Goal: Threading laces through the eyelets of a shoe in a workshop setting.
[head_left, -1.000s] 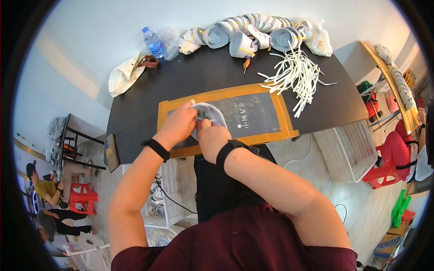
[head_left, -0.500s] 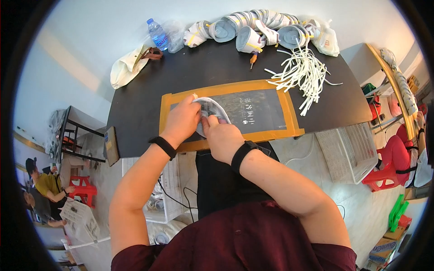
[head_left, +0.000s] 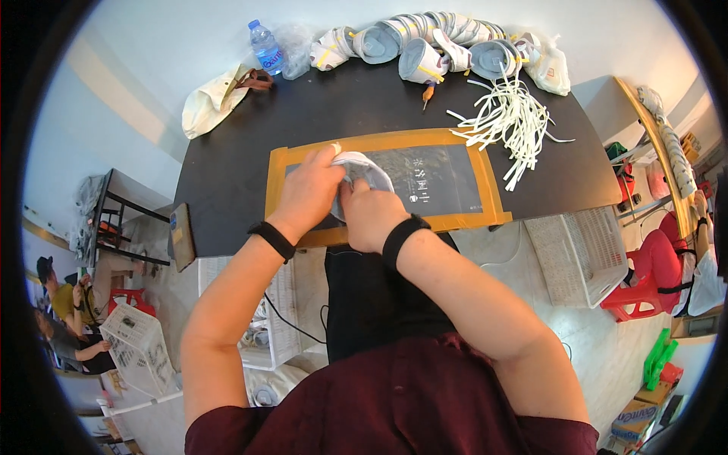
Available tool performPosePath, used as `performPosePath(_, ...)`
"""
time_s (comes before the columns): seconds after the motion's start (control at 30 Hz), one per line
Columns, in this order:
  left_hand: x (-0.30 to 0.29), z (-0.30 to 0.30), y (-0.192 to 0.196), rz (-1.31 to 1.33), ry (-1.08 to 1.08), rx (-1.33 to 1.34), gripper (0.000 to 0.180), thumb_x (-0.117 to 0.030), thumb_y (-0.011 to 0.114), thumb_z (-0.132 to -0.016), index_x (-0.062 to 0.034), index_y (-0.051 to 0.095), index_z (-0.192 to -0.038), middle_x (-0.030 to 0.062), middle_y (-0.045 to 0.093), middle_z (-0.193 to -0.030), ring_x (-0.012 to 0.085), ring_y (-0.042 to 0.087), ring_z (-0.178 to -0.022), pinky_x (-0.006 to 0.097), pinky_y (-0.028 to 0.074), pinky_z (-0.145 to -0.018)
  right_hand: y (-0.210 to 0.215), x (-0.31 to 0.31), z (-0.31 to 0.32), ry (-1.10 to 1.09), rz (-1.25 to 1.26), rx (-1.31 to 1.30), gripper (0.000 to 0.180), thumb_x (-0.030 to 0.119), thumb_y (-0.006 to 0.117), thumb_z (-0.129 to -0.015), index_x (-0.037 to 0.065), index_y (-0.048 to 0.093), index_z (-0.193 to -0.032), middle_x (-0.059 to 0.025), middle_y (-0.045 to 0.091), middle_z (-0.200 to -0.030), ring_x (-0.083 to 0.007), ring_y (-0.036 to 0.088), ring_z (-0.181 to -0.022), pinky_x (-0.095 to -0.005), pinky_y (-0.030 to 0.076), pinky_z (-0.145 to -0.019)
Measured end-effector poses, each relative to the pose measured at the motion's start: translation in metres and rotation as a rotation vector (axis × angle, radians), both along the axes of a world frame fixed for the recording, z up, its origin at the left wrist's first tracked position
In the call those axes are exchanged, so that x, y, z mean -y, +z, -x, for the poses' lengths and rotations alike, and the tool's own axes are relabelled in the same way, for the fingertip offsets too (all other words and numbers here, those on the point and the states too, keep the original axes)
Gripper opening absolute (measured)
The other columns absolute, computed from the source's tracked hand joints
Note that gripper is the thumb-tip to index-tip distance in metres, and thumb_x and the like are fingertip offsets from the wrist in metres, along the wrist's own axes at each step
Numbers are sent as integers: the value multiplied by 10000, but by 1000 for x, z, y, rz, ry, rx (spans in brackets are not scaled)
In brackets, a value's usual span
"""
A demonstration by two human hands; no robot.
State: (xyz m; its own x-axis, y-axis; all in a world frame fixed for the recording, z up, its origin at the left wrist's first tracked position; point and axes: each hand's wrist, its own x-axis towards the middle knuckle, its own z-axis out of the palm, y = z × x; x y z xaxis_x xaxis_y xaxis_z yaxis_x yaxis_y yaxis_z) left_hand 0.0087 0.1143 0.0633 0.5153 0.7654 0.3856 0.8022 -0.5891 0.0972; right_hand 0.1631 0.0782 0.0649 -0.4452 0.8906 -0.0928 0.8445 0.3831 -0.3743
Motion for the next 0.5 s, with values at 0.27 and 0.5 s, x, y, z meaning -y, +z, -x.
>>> performPosePath(0.27, -14, 10, -10, 29, -35, 108, 58, -51, 597, -823, -35, 603, -879, 98, 572, -1220, 310, 573, -1046, 416, 521, -803, 3, -1, -11, 78, 38, 21, 666, 152, 607, -837, 5, 358, -1437, -230, 518, -1249, -375, 637, -1053, -440, 528, -861)
performPosePath(0.5, -9, -1, 13, 85, -21, -198, 106, -32, 608, -796, -27, 636, -898, 106, 575, -1233, 301, 575, -1085, 414, 532, -831, 7, -5, -9, 75, 71, 35, 662, 163, 618, -830, 12, 365, -1423, -226, 523, -1239, -371, 622, -1085, -441, 515, -885)
